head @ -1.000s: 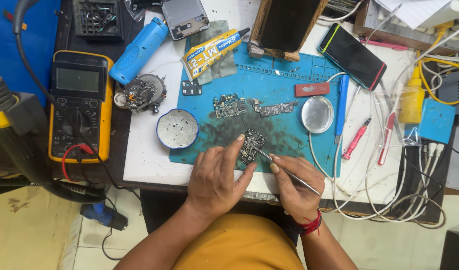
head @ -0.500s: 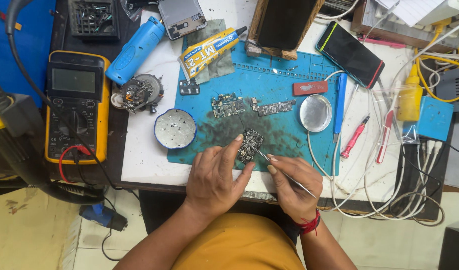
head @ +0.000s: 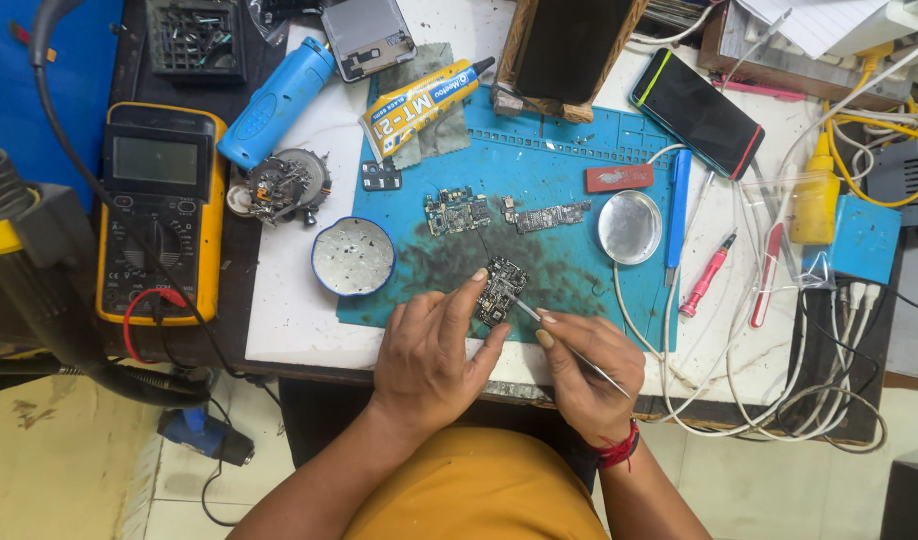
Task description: The person uses a soldering iron and tweezers to work on a small circuit board placed on a blue mat. They repeatedly heat and adjust components on the board while occasionally picking up small parts from a nearby container.
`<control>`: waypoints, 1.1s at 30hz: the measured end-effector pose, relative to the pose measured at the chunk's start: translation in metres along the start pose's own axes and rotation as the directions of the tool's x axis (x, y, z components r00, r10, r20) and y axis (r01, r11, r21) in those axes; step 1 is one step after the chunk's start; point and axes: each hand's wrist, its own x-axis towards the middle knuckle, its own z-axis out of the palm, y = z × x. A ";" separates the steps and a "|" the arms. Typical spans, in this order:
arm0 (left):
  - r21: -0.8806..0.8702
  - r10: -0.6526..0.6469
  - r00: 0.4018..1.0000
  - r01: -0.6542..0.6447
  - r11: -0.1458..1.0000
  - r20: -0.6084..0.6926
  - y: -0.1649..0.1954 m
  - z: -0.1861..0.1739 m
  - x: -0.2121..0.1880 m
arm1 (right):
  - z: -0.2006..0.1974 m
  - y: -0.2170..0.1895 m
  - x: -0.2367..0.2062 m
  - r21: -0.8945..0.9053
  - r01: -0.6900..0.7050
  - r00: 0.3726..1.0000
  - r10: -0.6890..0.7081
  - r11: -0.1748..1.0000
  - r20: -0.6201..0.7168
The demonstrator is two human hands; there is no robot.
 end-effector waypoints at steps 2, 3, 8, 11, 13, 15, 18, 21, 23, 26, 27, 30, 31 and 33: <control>0.003 -0.002 1.000 0.002 1.000 -0.001 -0.001 0.000 0.000 | 0.001 0.001 0.001 -0.014 0.011 1.000 -0.011 1.000 0.009; 0.005 -0.004 1.000 0.004 1.000 -0.005 0.000 0.000 0.000 | 0.001 0.000 0.000 -0.024 0.013 1.000 -0.013 1.000 0.014; 0.003 -0.005 1.000 0.005 1.000 -0.001 -0.001 0.001 0.000 | 0.001 0.000 0.001 -0.002 0.017 1.000 -0.017 1.000 0.009; 0.002 -0.001 1.000 0.001 1.000 -0.012 0.000 0.001 -0.001 | 0.000 -0.002 0.001 -0.013 0.034 0.999 -0.034 0.999 0.004; 0.007 -0.004 1.000 0.004 1.000 -0.012 0.000 0.001 0.000 | 0.001 -0.001 0.001 -0.008 0.039 0.999 -0.039 0.999 0.003; 0.003 -0.012 1.000 0.012 1.000 -0.004 0.000 0.001 0.000 | -0.001 0.001 -0.001 -0.003 0.029 1.000 -0.029 1.000 0.011; -0.005 -0.016 1.000 0.016 1.000 0.006 -0.001 0.000 0.000 | -0.002 0.004 -0.007 0.043 -0.011 0.999 0.012 0.999 -0.034; 0.006 -0.015 1.000 0.015 1.000 0.022 0.000 0.000 0.001 | 0.000 0.009 -0.014 0.050 -0.045 0.987 0.052 0.998 -0.153; 0.021 -0.006 1.000 0.005 1.000 0.026 0.000 0.000 0.001 | 0.002 0.012 -0.017 0.136 -0.109 0.977 0.132 0.985 -0.169; 0.045 0.003 1.000 -0.002 0.999 -0.008 -0.001 0.001 0.001 | 0.002 0.015 -0.020 0.106 -0.107 0.974 0.125 0.989 -0.189; 0.050 -0.001 0.999 0.003 0.999 -0.035 -0.001 0.001 0.001 | 0.001 0.015 -0.020 0.068 -0.091 0.976 0.103 0.994 -0.194; 0.025 -0.034 0.998 0.035 0.999 -0.045 0.001 -0.002 0.001 | -0.004 0.012 -0.019 0.083 -0.091 0.988 0.100 0.992 -0.118; 0.009 -0.044 0.998 0.044 0.999 -0.038 0.001 -0.002 0.003 | -0.005 0.011 -0.019 0.089 -0.116 0.985 0.126 0.989 -0.118; 0.006 -0.066 0.997 0.066 0.998 -0.032 0.006 -0.003 0.005 | -0.006 0.009 -0.018 0.096 -0.160 0.978 0.171 0.982 -0.118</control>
